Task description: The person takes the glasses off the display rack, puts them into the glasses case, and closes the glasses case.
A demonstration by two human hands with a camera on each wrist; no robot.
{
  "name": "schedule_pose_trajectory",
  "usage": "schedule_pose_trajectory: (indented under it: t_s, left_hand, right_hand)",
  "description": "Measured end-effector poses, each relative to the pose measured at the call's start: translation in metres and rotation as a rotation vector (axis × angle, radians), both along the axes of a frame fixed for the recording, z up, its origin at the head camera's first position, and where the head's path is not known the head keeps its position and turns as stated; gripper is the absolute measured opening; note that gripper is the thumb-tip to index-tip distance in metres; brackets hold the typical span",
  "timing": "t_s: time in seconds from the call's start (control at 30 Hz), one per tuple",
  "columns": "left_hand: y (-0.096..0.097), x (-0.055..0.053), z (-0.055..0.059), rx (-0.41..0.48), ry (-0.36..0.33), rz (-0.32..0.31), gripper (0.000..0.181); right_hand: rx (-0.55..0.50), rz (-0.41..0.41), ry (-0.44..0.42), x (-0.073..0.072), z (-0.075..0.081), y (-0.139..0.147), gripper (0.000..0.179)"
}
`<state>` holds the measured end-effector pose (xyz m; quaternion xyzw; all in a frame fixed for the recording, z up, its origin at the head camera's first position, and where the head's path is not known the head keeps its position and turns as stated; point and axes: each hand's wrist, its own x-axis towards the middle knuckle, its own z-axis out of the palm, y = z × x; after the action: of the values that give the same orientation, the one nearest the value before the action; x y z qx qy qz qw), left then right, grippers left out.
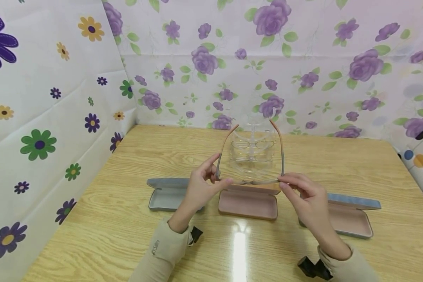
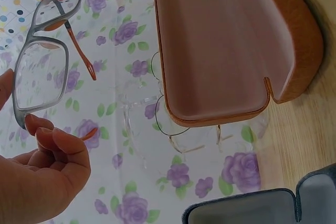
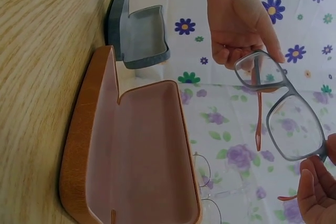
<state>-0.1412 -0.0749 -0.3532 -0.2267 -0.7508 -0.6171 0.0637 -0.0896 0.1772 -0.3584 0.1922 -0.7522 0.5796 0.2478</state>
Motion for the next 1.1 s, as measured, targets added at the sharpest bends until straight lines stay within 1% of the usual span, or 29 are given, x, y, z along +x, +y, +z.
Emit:
schedule_pose_trajectory:
  t_s: [0.07, 0.13, 0.27, 0.37, 0.53, 0.7, 0.9, 1.1]
  left_hand:
    - [-0.0004, 0.0003, -0.0008, 0.004, 0.008, -0.01, 0.069]
    - [-0.0006, 0.0008, -0.0011, 0.003, 0.022, -0.02, 0.07]
    - [-0.0009, 0.0009, -0.0025, -0.023, 0.039, -0.029, 0.07]
    - [-0.0006, 0.0016, -0.0025, -0.056, 0.029, -0.023, 0.069]
    - [-0.0001, 0.0046, -0.003, -0.105, 0.012, -0.019, 0.071]
    - [-0.0001, 0.0053, -0.0058, -0.122, 0.032, -0.027, 0.071]
    - [0.0005, 0.0038, -0.0068, -0.157, 0.049, -0.032, 0.075]
    - [0.0001, 0.0029, -0.0073, -0.176, 0.057, -0.047, 0.075]
  right_hand:
    - [-0.02, 0.01, -0.033, 0.0003, 0.0004, 0.0007, 0.016]
    - [-0.046, 0.006, -0.086, 0.0013, 0.0014, 0.0009, 0.016]
    - [-0.072, -0.038, -0.203, 0.0029, 0.0028, 0.0009, 0.017]
    - [-0.084, -0.055, -0.254, 0.0026, 0.0028, 0.0014, 0.018]
    - [-0.128, -0.025, -0.285, 0.0021, 0.0019, 0.0027, 0.018]
    - [-0.155, 0.003, -0.299, 0.0017, 0.0008, 0.0042, 0.019]
    - [-0.144, 0.0, -0.33, 0.0019, 0.0008, 0.0058, 0.02]
    - [-0.128, -0.01, -0.353, 0.0008, 0.0007, 0.007, 0.021]
